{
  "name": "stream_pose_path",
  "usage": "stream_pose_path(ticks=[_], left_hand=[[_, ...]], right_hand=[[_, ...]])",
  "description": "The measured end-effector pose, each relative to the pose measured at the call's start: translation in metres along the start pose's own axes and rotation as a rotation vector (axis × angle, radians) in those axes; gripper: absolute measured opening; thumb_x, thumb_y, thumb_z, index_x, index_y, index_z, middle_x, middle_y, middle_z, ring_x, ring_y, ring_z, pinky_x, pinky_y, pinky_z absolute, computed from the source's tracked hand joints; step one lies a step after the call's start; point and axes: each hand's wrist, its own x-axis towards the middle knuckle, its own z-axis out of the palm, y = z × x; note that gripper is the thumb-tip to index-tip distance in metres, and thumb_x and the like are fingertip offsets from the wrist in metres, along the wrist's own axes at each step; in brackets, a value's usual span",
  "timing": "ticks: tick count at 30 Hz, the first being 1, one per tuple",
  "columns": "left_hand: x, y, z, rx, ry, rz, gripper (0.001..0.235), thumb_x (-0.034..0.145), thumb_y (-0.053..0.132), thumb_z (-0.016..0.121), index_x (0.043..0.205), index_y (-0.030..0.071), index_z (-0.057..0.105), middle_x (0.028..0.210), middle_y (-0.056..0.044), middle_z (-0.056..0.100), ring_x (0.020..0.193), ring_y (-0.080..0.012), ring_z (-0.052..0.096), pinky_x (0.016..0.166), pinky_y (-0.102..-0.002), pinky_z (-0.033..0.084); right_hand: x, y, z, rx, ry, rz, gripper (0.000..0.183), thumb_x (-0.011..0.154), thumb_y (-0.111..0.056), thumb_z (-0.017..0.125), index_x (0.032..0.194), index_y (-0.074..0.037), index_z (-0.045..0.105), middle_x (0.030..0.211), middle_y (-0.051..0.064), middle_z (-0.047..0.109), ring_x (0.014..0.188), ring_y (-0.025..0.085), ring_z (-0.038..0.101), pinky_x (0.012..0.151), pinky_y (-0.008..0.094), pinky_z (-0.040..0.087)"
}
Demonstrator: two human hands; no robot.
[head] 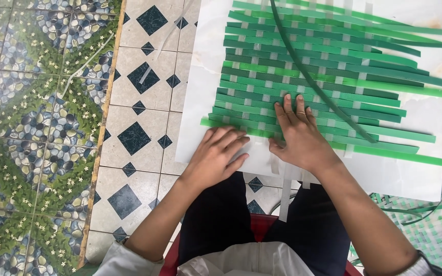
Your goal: The person weaves green plastic straps through a grid of white straps laid on a white board. They interlace the green straps by hand, pressing them into place to form a woven mat.
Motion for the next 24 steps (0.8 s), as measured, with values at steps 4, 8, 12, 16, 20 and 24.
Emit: stream_pose_path(ticks=[4, 8, 12, 16, 20, 24], left_hand=[[0.016, -0.027, -0.009, 0.01, 0.072, -0.06, 0.049, 0.086, 0.012, 0.065, 0.133, 0.006, 0.056, 0.138, -0.011, 0.055, 0.132, -0.0303, 0.044, 0.104, -0.046, 0.036], [0.031, -0.041, -0.019, -0.042, -0.091, -0.106, 0.082, 0.077, 0.012, 0.074, 0.148, 0.002, 0.035, 0.131, -0.017, 0.06, 0.13, -0.03, 0.049, 0.112, -0.054, 0.026], [0.037, -0.056, -0.01, 0.03, -0.13, -0.049, 0.088, 0.072, 0.018, 0.079, 0.147, 0.004, 0.035, 0.113, -0.011, 0.071, 0.113, -0.0242, 0.063, 0.109, -0.05, 0.031], [0.039, -0.058, -0.015, 0.011, -0.119, -0.027, 0.085, 0.071, 0.02, 0.08, 0.145, 0.006, 0.039, 0.11, -0.008, 0.072, 0.11, -0.0214, 0.064, 0.107, -0.049, 0.033], [0.034, -0.047, -0.044, -0.271, -0.076, -0.137, 0.093, 0.071, 0.023, 0.083, 0.148, 0.004, 0.032, 0.121, -0.012, 0.067, 0.117, -0.0318, 0.06, 0.106, -0.054, 0.038], [0.003, -0.054, -0.048, -0.641, 0.43, -0.276, 0.064, 0.091, 0.012, 0.059, 0.147, 0.001, 0.029, 0.135, -0.022, 0.055, 0.125, -0.0423, 0.052, 0.105, -0.056, 0.042]], right_hand=[[0.01, -0.003, -0.002, -0.198, 0.017, -0.062, 0.086, 0.068, -0.047, 0.059, 0.139, 0.002, 0.05, 0.14, 0.032, 0.048, 0.13, 0.05, 0.045, 0.096, 0.056, 0.048], [0.012, -0.003, -0.007, -0.322, 0.013, -0.139, 0.084, 0.071, -0.051, 0.054, 0.135, 0.004, 0.053, 0.132, 0.034, 0.054, 0.126, 0.049, 0.05, 0.092, 0.054, 0.051], [0.009, -0.006, -0.008, -0.369, 0.03, -0.166, 0.08, 0.072, -0.047, 0.054, 0.133, 0.004, 0.056, 0.13, 0.033, 0.057, 0.127, 0.047, 0.051, 0.093, 0.052, 0.051], [0.009, -0.005, -0.008, -0.374, 0.035, -0.171, 0.079, 0.072, -0.046, 0.054, 0.132, 0.005, 0.057, 0.129, 0.034, 0.057, 0.127, 0.047, 0.051, 0.093, 0.053, 0.05], [0.01, -0.009, -0.06, 0.032, -0.084, -0.082, 0.066, 0.081, -0.039, 0.055, 0.133, 0.001, 0.056, 0.132, 0.033, 0.054, 0.13, 0.049, 0.045, 0.096, 0.057, 0.045], [-0.02, 0.015, -0.087, 0.546, 0.415, -0.057, 0.03, 0.094, -0.007, 0.056, 0.121, -0.007, 0.068, 0.121, 0.015, 0.069, 0.123, 0.041, 0.058, 0.099, 0.053, 0.047]])
